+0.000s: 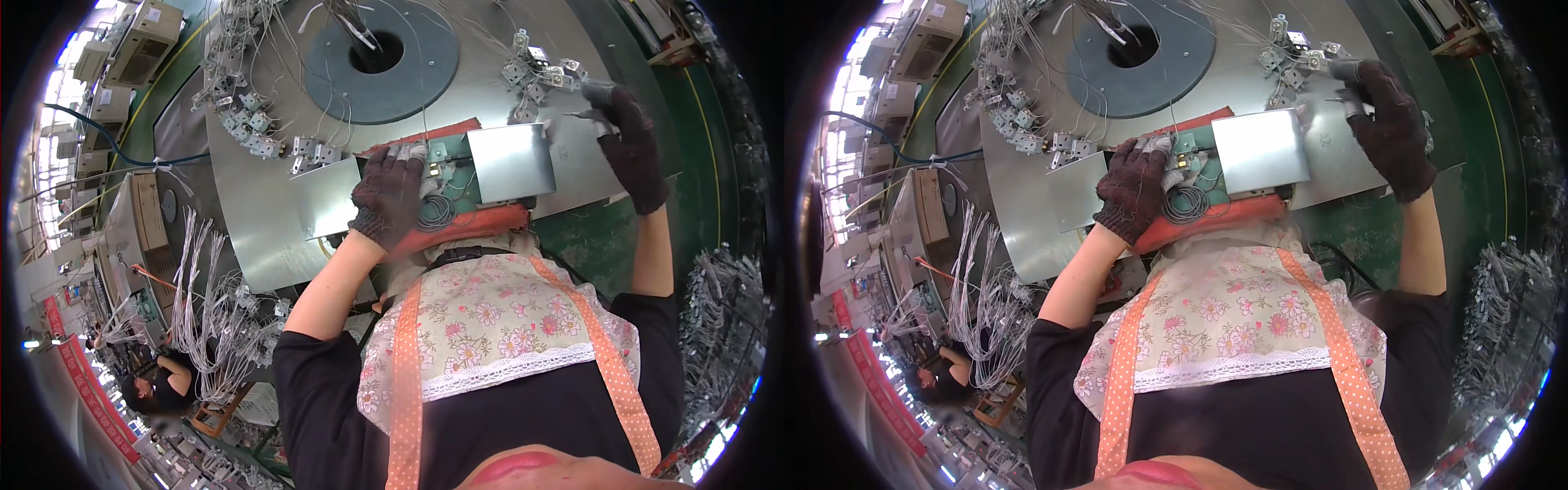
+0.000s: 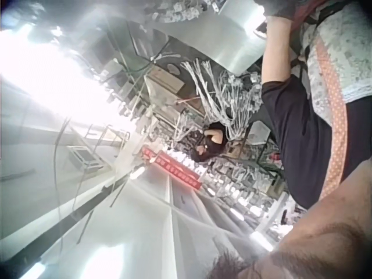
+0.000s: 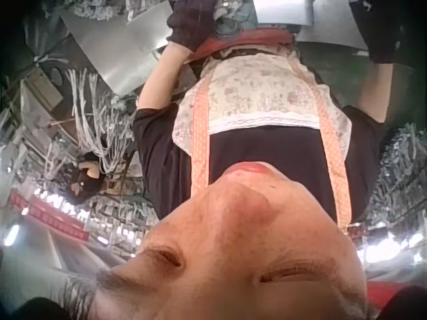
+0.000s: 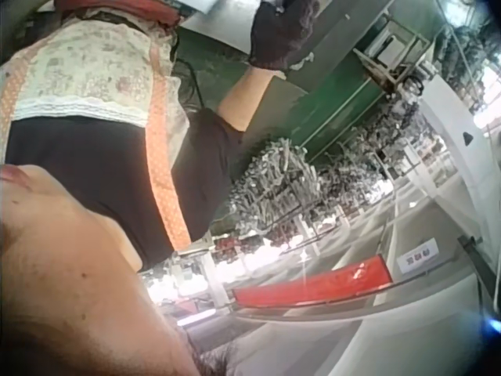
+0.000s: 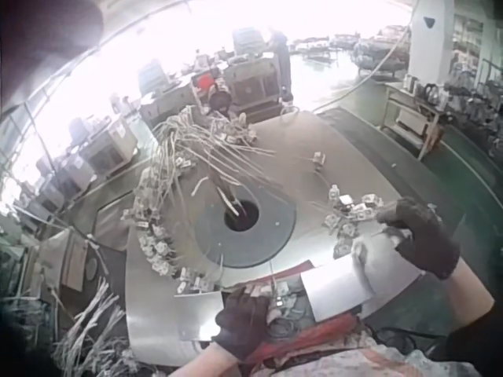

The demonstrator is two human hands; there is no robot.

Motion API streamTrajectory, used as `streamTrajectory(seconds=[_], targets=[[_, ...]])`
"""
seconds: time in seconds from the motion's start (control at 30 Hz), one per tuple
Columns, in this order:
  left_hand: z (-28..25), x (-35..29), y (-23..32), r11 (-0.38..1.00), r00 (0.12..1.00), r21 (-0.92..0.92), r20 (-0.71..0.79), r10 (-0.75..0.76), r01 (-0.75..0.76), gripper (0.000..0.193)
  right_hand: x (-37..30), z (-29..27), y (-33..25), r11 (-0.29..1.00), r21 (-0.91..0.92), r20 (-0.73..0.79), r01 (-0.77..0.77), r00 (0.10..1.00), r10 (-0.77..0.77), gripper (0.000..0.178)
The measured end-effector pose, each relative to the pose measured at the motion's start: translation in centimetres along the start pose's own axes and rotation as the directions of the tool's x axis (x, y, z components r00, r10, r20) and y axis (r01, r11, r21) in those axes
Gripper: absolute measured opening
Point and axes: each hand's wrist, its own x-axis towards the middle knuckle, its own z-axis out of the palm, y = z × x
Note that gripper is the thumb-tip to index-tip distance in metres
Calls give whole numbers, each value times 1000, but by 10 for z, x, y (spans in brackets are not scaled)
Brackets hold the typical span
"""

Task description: The person picks up a metal component, places it onto a machine, and presses it down. They then remove the component, pick up a wire from a bundle, and insert it into the component before setting the assembly aside.

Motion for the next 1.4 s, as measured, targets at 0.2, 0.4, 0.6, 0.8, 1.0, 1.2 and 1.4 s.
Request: streamTrajectory(seconds=[0.2,0.4,0.6,0.8,1.0,1.2,1.4], targets=[[-11,4,4,1000,999,-21,32,-4,4,58,-3,31,44,990,-113,395,81,918,-30,52],[-7,0,3,999,999,-29,-13,45,-45,60,1,53,53,937,-349,585,6,783,213,61],[-5,3,6,1000,1000,-25,27,-13,14,54,-18,53,65,818,-541,288,194,957,-37,48],[-8,0,3,1000,1000,-10,-2,14,-14,55,-21,38,20,808,-554,200,199,974,-103,65],[-8,-1,2,998,993,6,-105,60,-60,55,-35,31,19,810,-502,79,304,948,-307,51],[-13,2,7,1000,1000,-3,-1,11,-11,57,-23,32,-31,1000,19,-18,20,1000,-20,33],[-7,-3,4,998,1000,-55,7,30,-29,59,-1,48,-60,398,828,378,-396,917,128,39]])
